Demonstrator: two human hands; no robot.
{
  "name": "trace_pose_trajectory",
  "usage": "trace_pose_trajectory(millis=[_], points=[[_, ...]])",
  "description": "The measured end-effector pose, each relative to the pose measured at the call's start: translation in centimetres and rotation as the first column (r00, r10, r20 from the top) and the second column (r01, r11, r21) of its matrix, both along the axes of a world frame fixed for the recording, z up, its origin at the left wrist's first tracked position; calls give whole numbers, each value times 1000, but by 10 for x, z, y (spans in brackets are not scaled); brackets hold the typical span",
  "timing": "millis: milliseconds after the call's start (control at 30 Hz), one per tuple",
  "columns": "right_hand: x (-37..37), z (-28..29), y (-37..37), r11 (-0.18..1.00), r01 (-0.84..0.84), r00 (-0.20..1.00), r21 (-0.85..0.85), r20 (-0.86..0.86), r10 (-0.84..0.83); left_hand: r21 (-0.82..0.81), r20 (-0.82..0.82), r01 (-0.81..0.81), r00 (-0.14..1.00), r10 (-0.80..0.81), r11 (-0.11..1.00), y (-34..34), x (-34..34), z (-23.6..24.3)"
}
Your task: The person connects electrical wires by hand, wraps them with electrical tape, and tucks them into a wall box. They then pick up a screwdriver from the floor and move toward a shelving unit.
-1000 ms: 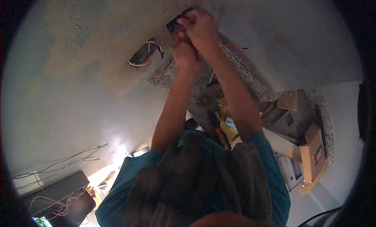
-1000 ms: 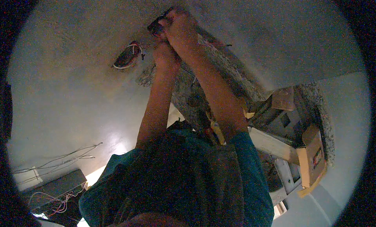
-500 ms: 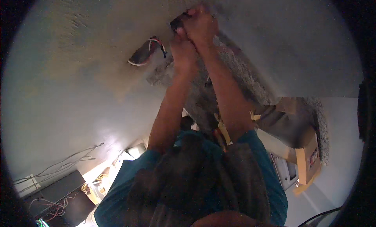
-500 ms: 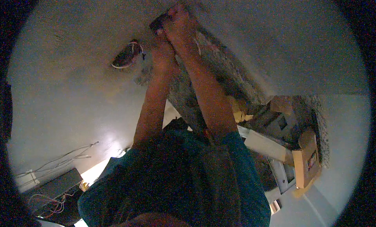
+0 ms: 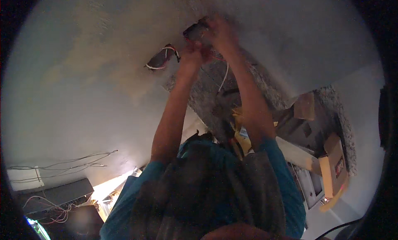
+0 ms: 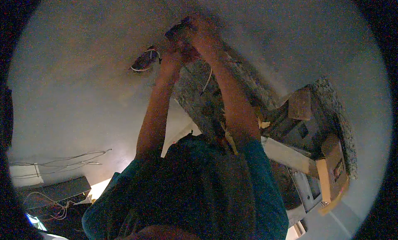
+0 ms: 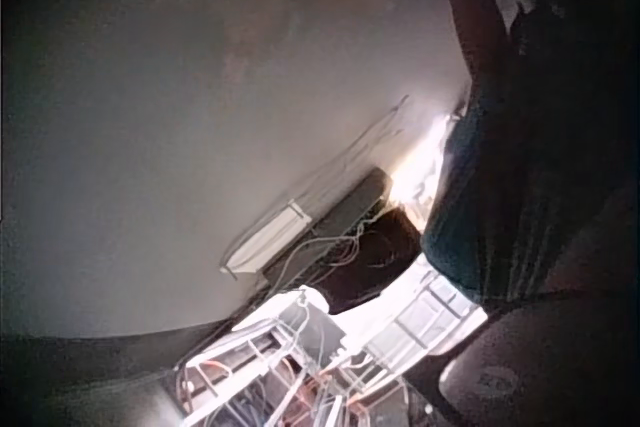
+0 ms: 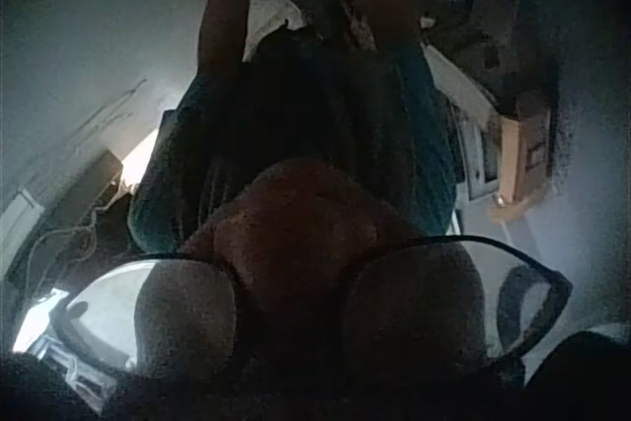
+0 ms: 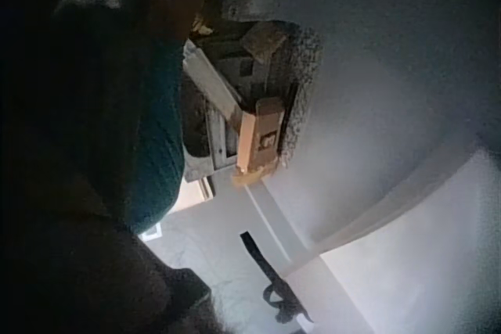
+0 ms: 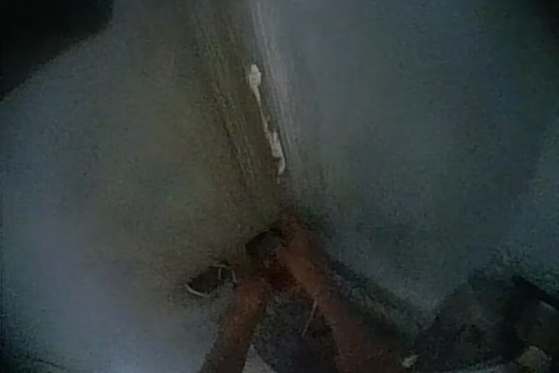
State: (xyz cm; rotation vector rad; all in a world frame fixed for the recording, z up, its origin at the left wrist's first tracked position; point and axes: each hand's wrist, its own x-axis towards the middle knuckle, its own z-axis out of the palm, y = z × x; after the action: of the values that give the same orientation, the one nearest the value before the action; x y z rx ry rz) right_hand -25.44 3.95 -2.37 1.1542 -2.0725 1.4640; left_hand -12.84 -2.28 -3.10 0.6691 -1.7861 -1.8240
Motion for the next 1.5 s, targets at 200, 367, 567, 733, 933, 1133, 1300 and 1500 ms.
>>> trace_pose_trajectory(millis=[200, 367, 567, 733, 933, 1133, 1300, 1500], points=[[17, -21, 21, 989, -10, 961, 146, 274, -30, -497, 222, 205, 969, -105, 843, 19, 48, 51], [23, -27, 10, 997, 79, 969, -13, 237, -74, -839, 310, 97, 894, 323, 535, 43, 43, 50], [26, -23, -7, 993, 121, 977, -5, 180, -118, -927, 372, 327, 860, 350, 183, 11, 1, 62], [24, -31, -16, 982, 110, 977, -153, 196, -79, -879, 468, 382, 806, 362, 286, 7, -18, 52], [19, -23, -24, 977, 65, 936, -202, 353, 10, -903, 426, 418, 847, 319, 96, 1, -13, 36], [-9, -19, -25, 1000, 24, 989, 17, 142, -26, -749, 624, 485, 746, 233, 451, 18, -14, 60], [-9, -9, -23, 999, 28, 929, 37, 367, -40, -840, 468, 296, 819, 333, 454, 32, -10, 49], [4, -12, -23, 987, 120, 974, 103, 181, -137, -869, 493, 390, 744, 451, 306, 23, -6, 42]])
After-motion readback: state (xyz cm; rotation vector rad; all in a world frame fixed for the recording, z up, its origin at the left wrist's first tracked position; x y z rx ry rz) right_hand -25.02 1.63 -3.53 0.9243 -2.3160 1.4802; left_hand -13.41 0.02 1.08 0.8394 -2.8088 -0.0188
